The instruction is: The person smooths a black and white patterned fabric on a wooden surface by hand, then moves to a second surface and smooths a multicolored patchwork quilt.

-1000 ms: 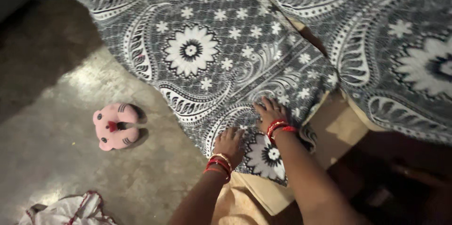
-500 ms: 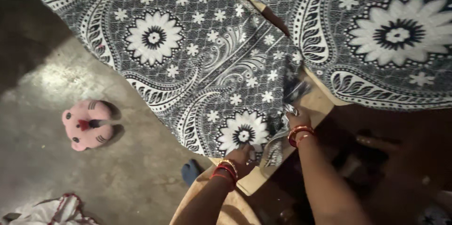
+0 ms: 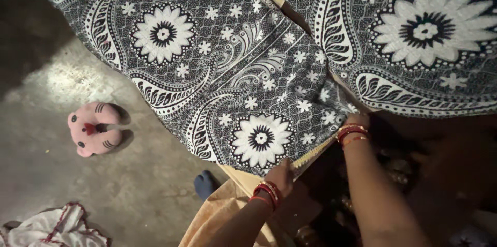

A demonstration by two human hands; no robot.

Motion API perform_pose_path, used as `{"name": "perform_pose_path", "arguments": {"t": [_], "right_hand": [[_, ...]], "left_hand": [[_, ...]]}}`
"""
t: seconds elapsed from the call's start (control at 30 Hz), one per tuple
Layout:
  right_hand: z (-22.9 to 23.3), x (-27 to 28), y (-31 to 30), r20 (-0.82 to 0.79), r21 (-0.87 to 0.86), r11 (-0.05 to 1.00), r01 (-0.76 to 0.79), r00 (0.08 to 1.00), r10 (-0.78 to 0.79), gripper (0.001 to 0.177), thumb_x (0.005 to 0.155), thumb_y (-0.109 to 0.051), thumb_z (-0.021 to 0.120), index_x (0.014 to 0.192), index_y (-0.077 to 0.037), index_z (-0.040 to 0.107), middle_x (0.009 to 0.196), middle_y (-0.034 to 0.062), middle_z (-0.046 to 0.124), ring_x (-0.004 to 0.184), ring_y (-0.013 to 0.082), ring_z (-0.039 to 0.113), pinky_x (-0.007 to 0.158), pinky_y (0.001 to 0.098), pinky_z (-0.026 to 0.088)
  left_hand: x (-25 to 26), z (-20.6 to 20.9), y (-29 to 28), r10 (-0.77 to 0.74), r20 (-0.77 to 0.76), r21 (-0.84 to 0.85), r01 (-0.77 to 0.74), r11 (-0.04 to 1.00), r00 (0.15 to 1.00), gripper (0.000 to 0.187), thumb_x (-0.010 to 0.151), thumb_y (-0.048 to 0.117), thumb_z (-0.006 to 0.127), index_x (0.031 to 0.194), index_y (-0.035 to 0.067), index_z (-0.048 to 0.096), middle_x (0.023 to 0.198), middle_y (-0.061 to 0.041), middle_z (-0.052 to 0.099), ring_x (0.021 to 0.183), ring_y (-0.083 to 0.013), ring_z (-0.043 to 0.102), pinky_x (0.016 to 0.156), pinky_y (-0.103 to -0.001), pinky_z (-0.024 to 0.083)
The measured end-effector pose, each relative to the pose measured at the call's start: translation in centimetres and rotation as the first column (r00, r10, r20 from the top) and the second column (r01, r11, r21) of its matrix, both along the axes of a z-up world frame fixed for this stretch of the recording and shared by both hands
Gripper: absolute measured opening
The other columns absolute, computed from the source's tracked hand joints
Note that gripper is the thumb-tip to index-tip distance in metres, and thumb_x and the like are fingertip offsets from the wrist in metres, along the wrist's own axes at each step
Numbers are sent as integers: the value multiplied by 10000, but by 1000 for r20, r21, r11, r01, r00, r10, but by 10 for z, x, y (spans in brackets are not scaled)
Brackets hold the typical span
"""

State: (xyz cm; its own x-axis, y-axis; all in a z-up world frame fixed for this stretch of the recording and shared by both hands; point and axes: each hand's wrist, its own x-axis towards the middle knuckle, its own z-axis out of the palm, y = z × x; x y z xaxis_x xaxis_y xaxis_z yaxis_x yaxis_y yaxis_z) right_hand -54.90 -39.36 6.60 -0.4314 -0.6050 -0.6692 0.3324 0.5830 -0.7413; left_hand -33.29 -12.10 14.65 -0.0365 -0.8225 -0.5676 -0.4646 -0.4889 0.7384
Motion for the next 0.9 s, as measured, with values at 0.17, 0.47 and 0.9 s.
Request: {"name": "perform_pose_path", "arguments": {"t": [0.17, 0.47, 0.9], "right_hand": [[-4, -15, 19, -239, -94, 996, 10, 970, -33, 303, 922, -76, 619, 1221, -27, 616, 1142, 140, 681, 1023, 257, 639, 918, 360, 494], [-6, -39, 32, -873, -91, 806, -585, 436, 218, 272, 881, 43, 609, 1151, 18, 584, 1105, 186, 638, 1018, 270, 605, 927, 370, 477], [68, -13, 34, -858, 498, 549, -671, -287, 427, 528, 844, 24, 642, 1368, -42, 652, 1398, 265, 563, 1180, 488, 581, 1025, 537, 482]], "left_hand": [[0, -15, 16, -245, 49, 153, 235, 960, 968, 415, 983, 328, 569, 1315, 117, 437, 1053, -254, 691, 975, -493, 670, 837, -581, 518], [16, -33, 107, -361, 335, 36, 371, 928, 871, 550, 808, 204, 651, 1325, 180, 468, 1294, -207, 589, 1093, -446, 669, 888, -605, 538], [2, 10, 78, -544, -113, 248, 553, 795, 832, 982, 818, 24, 699, 1645, 335, 270, 1484, -278, 411, 1281, -483, 528, 1036, -509, 502]]}}
